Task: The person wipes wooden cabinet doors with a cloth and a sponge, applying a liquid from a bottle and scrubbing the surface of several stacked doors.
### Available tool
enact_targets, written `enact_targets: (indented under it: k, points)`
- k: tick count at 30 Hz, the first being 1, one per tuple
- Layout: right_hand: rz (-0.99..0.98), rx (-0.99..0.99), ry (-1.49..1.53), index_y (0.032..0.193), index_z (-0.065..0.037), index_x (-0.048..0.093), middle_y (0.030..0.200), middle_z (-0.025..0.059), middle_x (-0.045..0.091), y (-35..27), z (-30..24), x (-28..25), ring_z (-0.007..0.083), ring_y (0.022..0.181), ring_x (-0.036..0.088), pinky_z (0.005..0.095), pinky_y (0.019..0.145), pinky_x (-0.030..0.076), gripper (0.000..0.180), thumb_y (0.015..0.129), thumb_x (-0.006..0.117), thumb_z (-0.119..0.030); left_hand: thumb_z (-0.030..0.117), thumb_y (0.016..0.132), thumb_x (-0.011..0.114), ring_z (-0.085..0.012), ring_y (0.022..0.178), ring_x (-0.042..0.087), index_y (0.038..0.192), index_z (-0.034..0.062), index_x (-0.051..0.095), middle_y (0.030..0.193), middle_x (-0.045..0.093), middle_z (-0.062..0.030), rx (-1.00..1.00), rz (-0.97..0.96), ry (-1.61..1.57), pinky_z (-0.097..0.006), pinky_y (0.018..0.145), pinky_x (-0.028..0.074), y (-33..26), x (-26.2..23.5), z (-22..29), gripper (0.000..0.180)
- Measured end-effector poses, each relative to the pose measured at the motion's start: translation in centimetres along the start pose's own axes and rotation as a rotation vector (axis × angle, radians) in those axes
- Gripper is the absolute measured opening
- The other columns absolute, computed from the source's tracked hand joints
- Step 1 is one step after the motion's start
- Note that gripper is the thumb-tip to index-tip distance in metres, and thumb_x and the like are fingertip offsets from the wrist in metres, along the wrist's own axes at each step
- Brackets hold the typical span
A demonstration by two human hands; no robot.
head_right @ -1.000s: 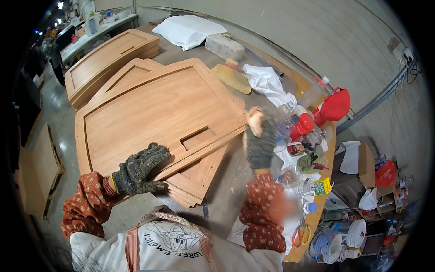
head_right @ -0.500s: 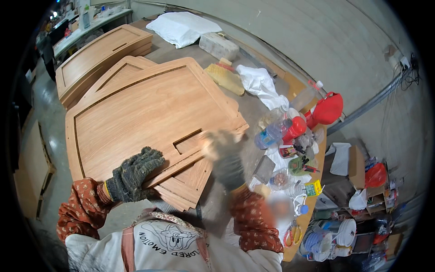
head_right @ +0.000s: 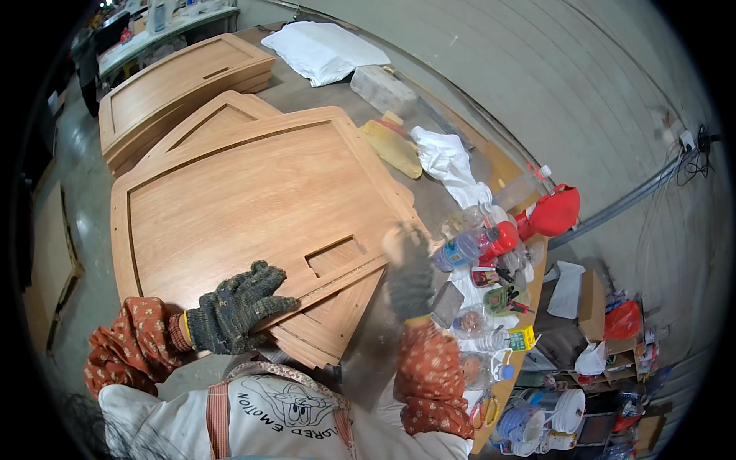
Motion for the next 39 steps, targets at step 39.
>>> enact_targets:
  k: [39]
  points:
    - [-0.429, -0.799, 0.258, 0.137, -0.013, 0.045, 0.132, 0.0195, 0.052, 18.7, -37.1, 21.3, 0.0356, 0.124, 0.046, 0.0447, 0.105, 0.036, 0.06, 0.091, 0.05, -0.052, 0.033, 0.089, 0.052, -0.0391, 0.132, 0.037, 0.132, 0.004, 0.049, 0.138, 0.041, -0.026, 0.023, 0.075, -0.147, -0.051, 0.11, 0.028, -1.3, 1.2, -1.3, 0.052]
Point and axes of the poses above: each hand's wrist, its own y-axis towards the middle knuckle, its own x-axis out of the palm, z = x × y, the point moved 7 cm from there along y, towards the middle knuckle
